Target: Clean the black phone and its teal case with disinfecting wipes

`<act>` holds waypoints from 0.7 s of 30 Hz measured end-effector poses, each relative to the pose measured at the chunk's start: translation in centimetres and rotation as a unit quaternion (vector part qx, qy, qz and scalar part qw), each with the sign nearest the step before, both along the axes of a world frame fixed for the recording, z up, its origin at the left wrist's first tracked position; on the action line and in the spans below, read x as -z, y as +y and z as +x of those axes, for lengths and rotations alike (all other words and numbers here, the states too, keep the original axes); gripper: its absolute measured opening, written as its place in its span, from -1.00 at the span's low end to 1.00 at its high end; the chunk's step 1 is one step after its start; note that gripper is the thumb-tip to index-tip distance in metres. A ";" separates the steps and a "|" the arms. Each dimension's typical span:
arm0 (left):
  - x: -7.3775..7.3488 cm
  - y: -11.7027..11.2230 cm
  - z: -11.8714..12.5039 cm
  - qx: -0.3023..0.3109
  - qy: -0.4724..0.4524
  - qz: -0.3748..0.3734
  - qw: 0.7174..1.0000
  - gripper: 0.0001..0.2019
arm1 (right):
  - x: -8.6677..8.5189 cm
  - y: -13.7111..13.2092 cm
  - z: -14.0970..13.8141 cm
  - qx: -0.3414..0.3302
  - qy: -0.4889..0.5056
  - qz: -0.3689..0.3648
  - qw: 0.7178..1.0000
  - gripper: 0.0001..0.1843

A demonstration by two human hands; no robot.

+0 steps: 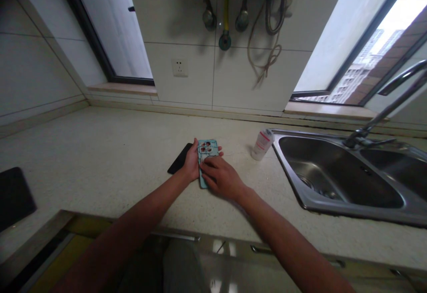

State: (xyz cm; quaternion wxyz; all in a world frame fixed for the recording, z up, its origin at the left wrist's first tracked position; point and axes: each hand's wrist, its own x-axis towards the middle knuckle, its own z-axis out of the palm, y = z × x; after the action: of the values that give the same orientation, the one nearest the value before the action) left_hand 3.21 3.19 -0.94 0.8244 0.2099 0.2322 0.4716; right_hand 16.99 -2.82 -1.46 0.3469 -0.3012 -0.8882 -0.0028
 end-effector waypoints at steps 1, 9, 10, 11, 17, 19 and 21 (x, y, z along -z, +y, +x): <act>0.1 0.0 0.0 0.004 0.002 0.001 1.000 -0.31 | 0.1 0.0 -0.1 -0.002 -0.002 0.005 1.000 -0.62; 0.7 0.3 -0.1 0.027 -0.008 -0.007 1.000 -0.32 | 0.2 0.5 -0.3 -0.020 -0.045 0.029 0.998 -0.54; 0.7 0.3 0.0 0.031 -0.010 -0.010 0.999 -0.32 | 0.3 0.6 -0.2 -0.006 -0.046 0.033 0.998 -0.54; 0.7 0.3 0.1 0.039 -0.013 -0.013 0.999 -0.31 | 0.3 0.8 0.0 0.010 -0.046 0.037 0.998 -0.54; 0.2 0.2 0.5 0.062 -0.033 -0.015 0.997 -0.32 | -0.3 0.8 0.7 0.040 -0.032 0.048 0.998 -0.67; 0.3 0.2 0.4 0.049 -0.026 -0.010 0.998 -0.33 | -0.7 0.5 0.8 0.001 -0.038 0.023 0.999 -0.73; 0.5 0.3 0.2 0.043 -0.021 -0.002 0.999 -0.34 | -1.0 0.1 0.7 -0.055 -0.054 -0.020 0.997 -0.79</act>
State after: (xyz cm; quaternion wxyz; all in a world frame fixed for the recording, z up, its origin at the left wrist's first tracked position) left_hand 3.42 3.50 -1.43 0.8489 0.2083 0.2069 0.4395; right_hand 17.70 -2.73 -0.41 0.2920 -0.2585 -0.9207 0.0176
